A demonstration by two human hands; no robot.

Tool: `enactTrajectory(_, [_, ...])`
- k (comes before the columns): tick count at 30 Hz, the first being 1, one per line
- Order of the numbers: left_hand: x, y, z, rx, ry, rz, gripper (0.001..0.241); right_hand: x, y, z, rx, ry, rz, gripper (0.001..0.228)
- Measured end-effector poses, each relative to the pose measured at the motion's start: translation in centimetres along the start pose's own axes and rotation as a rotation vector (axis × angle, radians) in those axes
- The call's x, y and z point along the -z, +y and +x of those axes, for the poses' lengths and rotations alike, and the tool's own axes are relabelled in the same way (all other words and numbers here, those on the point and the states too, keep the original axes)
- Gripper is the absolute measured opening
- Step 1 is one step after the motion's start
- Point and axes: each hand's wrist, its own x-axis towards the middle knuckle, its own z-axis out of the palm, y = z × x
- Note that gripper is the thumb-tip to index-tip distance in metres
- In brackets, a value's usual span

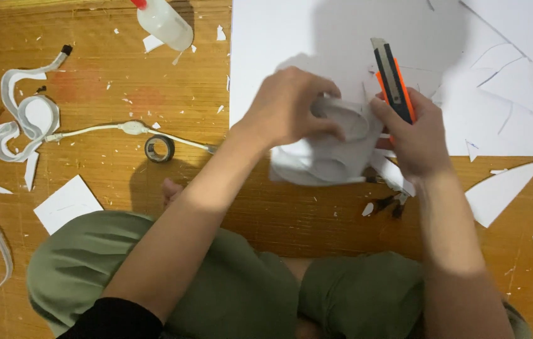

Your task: Cutting out a sign shape from a white foam board using a utility knife

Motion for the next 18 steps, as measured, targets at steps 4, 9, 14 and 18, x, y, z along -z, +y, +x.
enactTrajectory(4, [1.0, -0.3, 0.1, -0.124, 0.237, 0.227, 0.061, -2.5, 0.8, 0.2, -0.095, 0.039, 0.329, 0.027])
enactTrajectory(9, [0.2, -0.6, -0.3, 0.114, 0.273, 0.416, 0.072, -4.5, 0.5, -0.5, -0.144, 0.137, 0.537, 0.023])
enactTrajectory(14, [-0.5, 3.4, -1.9, 0.357, -0.211, 0.389, 0.112, -4.0, 1.6, -0.4, -0.091, 0.059, 0.052, 0.041])
enactTrajectory(18, [-2.9, 1.1, -1.6, 0.356, -0.192, 0.329, 0.103, -3.3, 2.1, -0.6, -0.054, 0.083, -0.149, 0.037])
